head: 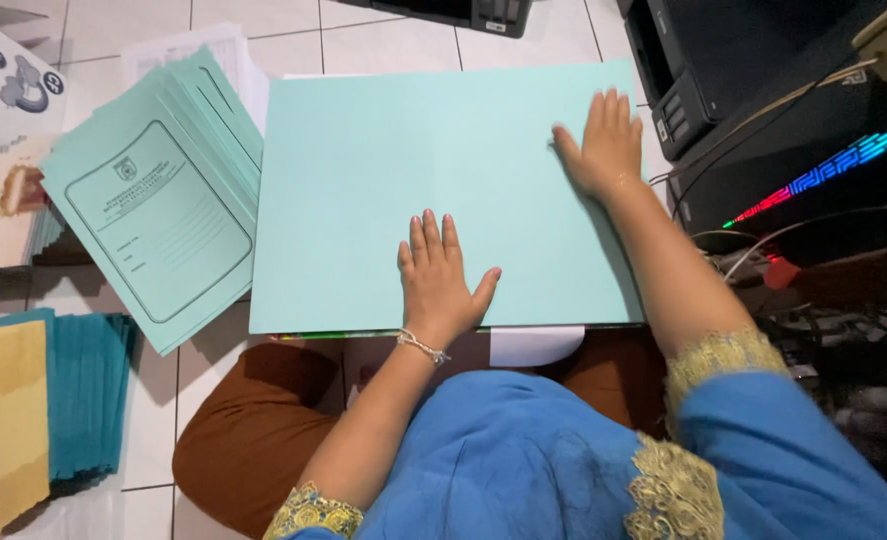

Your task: The person sits on the floor and repeatedly folds light blue file folders in half by hand. They smooth the creases with both hands, then place the folded folders into a stack. The person continues this process for multiple folders throughout the video.

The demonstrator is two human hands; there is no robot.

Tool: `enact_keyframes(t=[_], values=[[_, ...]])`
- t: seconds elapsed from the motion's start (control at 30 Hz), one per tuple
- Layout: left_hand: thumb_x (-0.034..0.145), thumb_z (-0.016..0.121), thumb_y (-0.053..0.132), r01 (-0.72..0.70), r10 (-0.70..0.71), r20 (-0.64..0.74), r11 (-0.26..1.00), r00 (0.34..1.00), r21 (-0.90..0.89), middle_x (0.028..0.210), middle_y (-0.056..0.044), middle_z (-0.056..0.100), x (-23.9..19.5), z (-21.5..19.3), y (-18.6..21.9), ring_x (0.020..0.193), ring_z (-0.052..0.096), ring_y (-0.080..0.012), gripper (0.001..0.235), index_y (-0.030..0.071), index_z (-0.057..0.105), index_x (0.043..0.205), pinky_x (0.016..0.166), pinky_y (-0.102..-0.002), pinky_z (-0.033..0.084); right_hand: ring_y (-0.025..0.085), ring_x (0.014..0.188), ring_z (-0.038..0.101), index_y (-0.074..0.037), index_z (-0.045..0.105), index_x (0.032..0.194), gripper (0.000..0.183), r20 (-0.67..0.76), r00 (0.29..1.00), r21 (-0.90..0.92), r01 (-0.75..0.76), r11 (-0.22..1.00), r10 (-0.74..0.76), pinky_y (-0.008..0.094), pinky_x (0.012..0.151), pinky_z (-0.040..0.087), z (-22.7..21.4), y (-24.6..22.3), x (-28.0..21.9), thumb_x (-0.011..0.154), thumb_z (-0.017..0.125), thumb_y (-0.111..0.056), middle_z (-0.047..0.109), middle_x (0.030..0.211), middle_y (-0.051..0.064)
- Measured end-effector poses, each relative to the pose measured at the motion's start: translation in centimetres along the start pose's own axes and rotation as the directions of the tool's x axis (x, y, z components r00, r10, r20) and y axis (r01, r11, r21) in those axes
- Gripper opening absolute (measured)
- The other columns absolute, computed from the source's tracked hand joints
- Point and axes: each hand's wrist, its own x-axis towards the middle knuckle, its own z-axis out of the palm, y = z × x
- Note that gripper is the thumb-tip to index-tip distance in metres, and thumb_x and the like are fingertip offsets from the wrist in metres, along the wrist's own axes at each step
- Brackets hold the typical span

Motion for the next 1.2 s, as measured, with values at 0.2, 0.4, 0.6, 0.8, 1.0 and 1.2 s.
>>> enact_keyframes(t=[0.2,0.4,0.6,0.8,1.0,1.2], values=[[0.095,0.031,0.074,0.021,-0.021,-0.007,1.0,1.0,0.009,0.166,-0.026,0.017,0.0,-0.1,0.2,0.155,0.012,-0.0392,0.099,0.001,0.017,0.161,0.119,-0.056,0.017,0.033,0.155,0.003,0.001,0.015,0.161,0.088,-0.016,1.0,0.022,-0.012,1.0,0.012,0.055,0.123,0.007,0.6,0.9,7.9,0.102,0.024,-0.064,0.011,0.169,0.019],[0.094,0.044,0.069,0.046,-0.018,0.124,0.973,0.992,-0.226,0.164,-0.036,0.014,-0.1,-2.9,0.4,0.155,0.009,-0.0482,0.103,-0.007,0.018,0.158,0.12,-0.064,0.009,0.044,0.154,0.016,0.01,0.029,0.158,0.087,-0.104,0.995,0.014,-0.006,1.0,0.007,0.059,0.122,0.014,1.0,1.3,-6.1,0.105,0.043,-0.058,0.023,0.164,0.033],[0.095,0.044,0.069,0.09,-0.049,0.169,0.966,0.984,-0.244,0.162,-0.039,0.013,2.5,-3.6,1.0,0.154,0.007,-0.0521,0.104,-0.011,0.019,0.157,0.119,-0.066,0.007,0.049,0.153,0.018,0.01,0.026,0.157,0.081,-0.129,0.992,0.058,0.022,0.998,-0.014,0.066,0.117,0.014,1.9,2.1,-21.8,0.103,0.042,-0.048,0.025,0.162,0.037],[0.097,0.043,0.072,0.045,-0.036,0.061,0.987,0.998,-0.156,0.164,-0.029,0.021,19.4,0.8,-0.2,0.155,0.014,-0.043,0.101,-0.006,0.026,0.157,0.125,-0.057,0.013,0.046,0.154,0.014,0.007,0.025,0.158,0.08,-0.152,0.988,0.069,0.022,0.997,-0.011,0.061,0.117,0.008,3.1,2.7,-21.4,0.105,0.039,-0.05,0.02,0.164,0.035],[0.1,0.037,0.07,0.041,-0.029,0.078,0.986,0.997,-0.162,0.168,-0.021,0.019,22.0,1.4,-1.1,0.157,0.012,-0.0358,0.092,0.001,0.025,0.16,0.126,-0.052,0.013,0.045,0.155,0.01,0.005,0.023,0.159,0.08,-0.139,0.99,0.12,0.006,0.993,0.011,0.061,0.117,0.006,2.9,2.5,-21.4,0.105,0.039,-0.051,0.018,0.165,0.033],[0.1,0.046,0.059,-0.138,0.16,0.085,0.966,0.983,-0.217,0.163,-0.031,0.025,6.5,-2.7,0.2,0.154,0.018,-0.0447,0.088,-0.007,0.028,0.156,0.121,-0.06,0.016,0.051,0.154,0.01,0.009,0.021,0.158,0.104,-0.131,0.983,0.252,-0.094,0.963,0.13,0.065,0.118,0.012,1.0,2.3,-21.8,0.092,0.057,-0.063,0.015,0.164,0.037]])
